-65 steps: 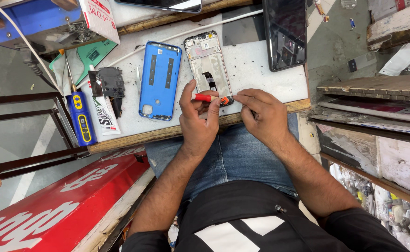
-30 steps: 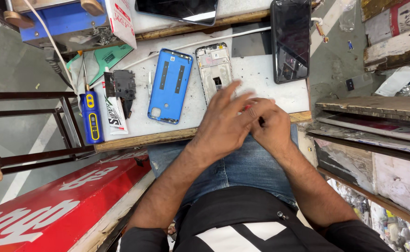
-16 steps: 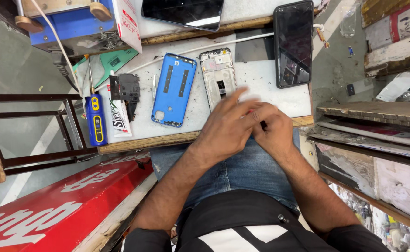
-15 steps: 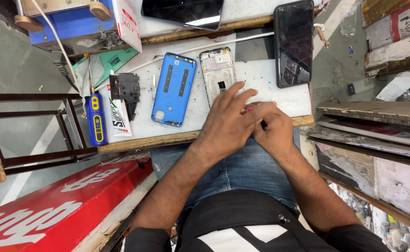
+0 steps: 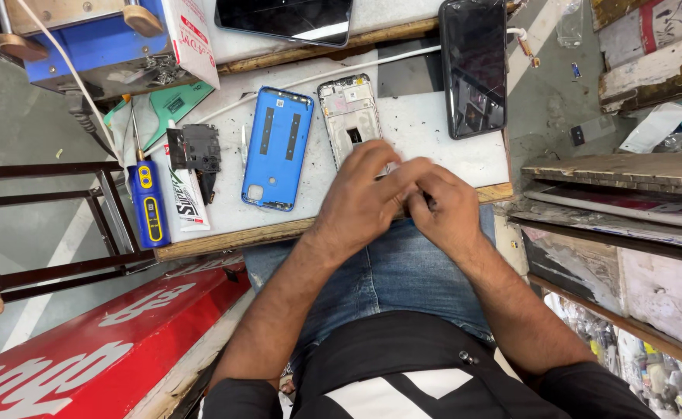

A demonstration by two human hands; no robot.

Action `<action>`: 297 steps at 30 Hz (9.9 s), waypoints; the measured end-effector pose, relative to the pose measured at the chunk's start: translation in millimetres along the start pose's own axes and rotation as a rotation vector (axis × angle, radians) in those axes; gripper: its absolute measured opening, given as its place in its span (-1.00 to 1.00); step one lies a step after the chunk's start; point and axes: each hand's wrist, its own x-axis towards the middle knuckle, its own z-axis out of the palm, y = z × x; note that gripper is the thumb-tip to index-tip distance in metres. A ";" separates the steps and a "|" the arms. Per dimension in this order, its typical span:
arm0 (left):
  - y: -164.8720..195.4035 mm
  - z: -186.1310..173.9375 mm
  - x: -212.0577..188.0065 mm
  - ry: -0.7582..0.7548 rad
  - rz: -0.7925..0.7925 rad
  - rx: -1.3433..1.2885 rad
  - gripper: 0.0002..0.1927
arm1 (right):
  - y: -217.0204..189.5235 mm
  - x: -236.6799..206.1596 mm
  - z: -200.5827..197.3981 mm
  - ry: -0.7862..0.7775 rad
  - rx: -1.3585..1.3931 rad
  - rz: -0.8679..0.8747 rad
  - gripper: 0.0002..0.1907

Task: The person repairs a smartphone at a workbench. They handle a phone box and a phone, separate the phone's back cover and frame from the body, unscrew internal components with a screwdriver, manipulate small internal parts, then apply adhesive from a glue tube to the phone and press the parts back together.

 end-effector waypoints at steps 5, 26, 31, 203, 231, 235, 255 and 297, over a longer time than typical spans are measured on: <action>-2.7 5.8 -4.8 -0.016 0.049 -0.002 -0.42 | -8.2 1.6 -3.9 0.056 0.054 -0.059 -0.84; -107.3 -43.6 -6.9 0.556 -0.278 0.083 -0.47 | -25.0 6.2 -5.8 0.032 0.066 -0.053 -0.68; -107.6 -47.9 -18.2 0.641 -0.255 -0.025 -0.47 | -18.2 6.2 -4.6 -0.008 0.035 -0.048 -0.69; -45.5 -121.3 -82.5 0.691 -0.565 0.416 -0.76 | -67.8 34.2 -6.5 -0.223 -0.332 -0.163 -0.49; -78.7 -33.1 57.5 0.136 -0.517 0.398 -0.72 | -47.7 36.1 -2.2 -0.195 -0.318 -0.135 -0.49; -80.3 -32.6 52.6 0.153 -0.541 0.293 -0.71 | -44.8 36.2 -1.5 -0.189 -0.314 -0.143 -0.48; -85.4 -30.1 44.3 0.167 -0.636 0.159 -0.74 | -39.9 36.3 2.8 -0.211 -0.337 -0.124 -0.47; -86.0 -31.5 53.4 0.097 -0.485 0.260 -0.72 | -37.3 37.3 1.2 -0.216 -0.276 -0.110 -0.49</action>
